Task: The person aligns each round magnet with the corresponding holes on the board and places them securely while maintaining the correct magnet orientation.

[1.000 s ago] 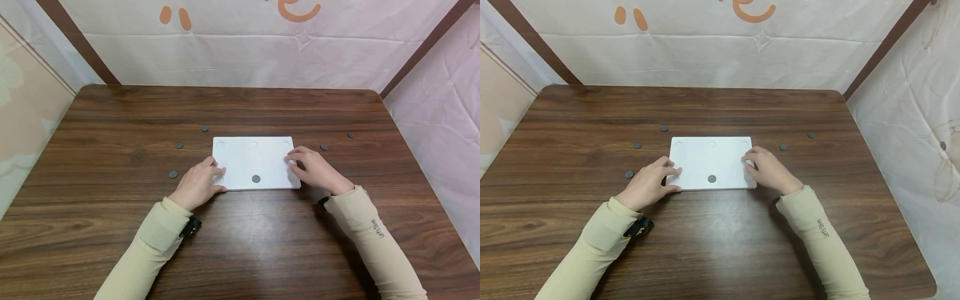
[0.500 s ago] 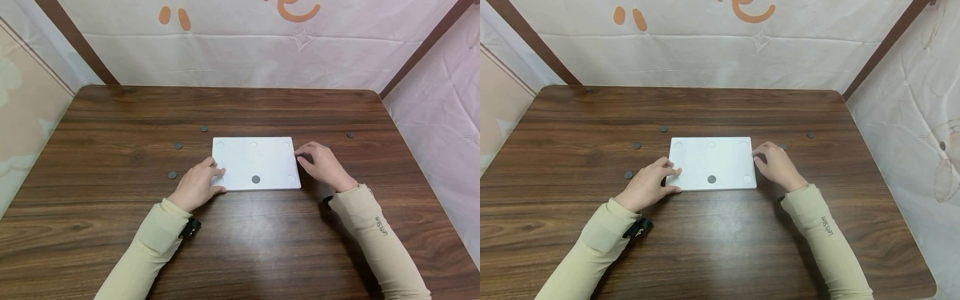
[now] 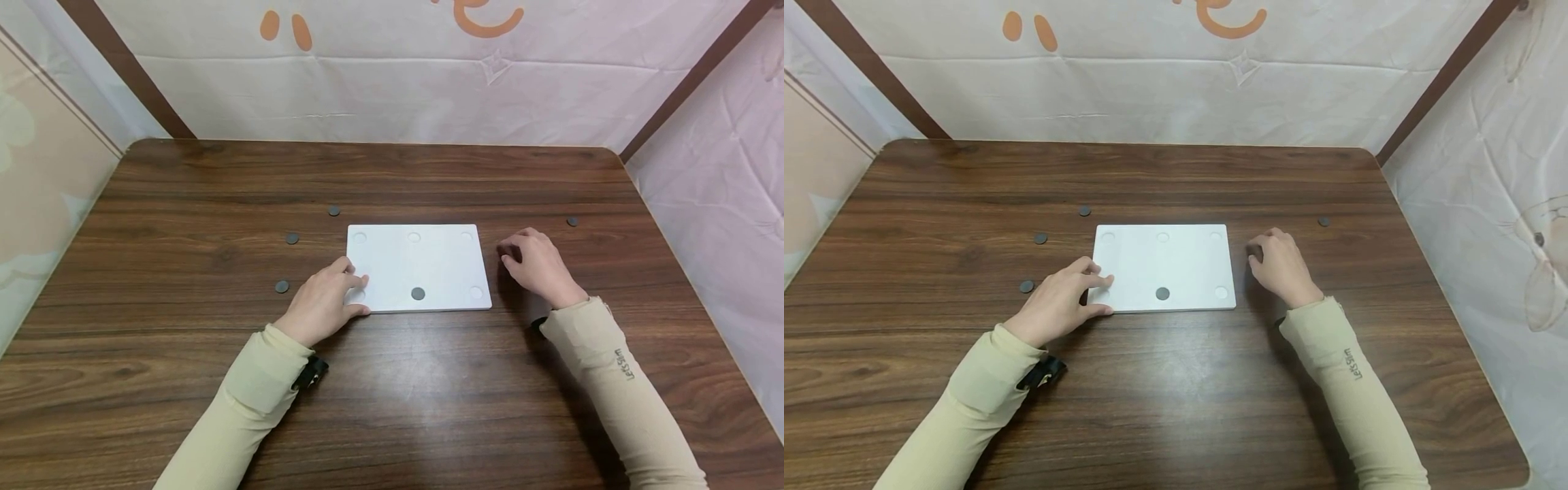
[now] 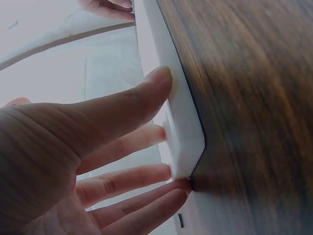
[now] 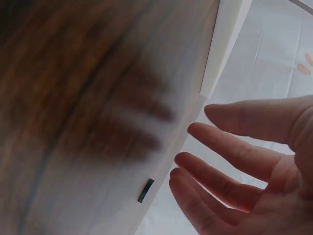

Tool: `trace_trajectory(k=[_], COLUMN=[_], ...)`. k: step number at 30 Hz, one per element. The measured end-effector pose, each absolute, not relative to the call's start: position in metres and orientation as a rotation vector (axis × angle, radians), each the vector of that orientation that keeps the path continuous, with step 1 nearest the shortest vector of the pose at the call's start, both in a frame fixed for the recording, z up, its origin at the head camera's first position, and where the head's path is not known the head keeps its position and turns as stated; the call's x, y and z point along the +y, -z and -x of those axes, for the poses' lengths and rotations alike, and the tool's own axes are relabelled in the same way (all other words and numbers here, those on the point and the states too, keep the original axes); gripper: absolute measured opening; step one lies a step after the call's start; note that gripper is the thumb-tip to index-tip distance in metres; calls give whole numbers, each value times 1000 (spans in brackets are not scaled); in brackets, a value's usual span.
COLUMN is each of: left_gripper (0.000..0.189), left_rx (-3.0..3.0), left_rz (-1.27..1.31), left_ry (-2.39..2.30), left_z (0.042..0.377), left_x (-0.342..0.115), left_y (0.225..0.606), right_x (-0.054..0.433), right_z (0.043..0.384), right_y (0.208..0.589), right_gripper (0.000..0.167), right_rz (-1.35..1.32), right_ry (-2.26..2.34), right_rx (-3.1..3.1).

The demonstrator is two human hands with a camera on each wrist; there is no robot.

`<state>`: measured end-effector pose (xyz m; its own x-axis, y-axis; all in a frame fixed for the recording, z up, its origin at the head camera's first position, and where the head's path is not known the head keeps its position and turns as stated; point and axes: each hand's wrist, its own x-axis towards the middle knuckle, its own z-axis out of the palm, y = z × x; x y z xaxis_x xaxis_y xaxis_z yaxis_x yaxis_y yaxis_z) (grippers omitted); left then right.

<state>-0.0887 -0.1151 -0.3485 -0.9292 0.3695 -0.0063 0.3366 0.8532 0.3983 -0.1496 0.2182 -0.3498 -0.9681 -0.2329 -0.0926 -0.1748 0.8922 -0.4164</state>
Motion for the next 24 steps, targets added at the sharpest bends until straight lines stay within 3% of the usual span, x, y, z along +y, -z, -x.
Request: trace_trajectory(k=[24], left_gripper=[39], left_rx=[2939], left_rz=[-563], left_ry=[-601], left_z=[89], left_x=[-115], left_y=[348], right_x=[235], right_z=[162], right_y=[348], right_gripper=[39], right_rz=[215], right_ry=[580], right_rx=[2851])
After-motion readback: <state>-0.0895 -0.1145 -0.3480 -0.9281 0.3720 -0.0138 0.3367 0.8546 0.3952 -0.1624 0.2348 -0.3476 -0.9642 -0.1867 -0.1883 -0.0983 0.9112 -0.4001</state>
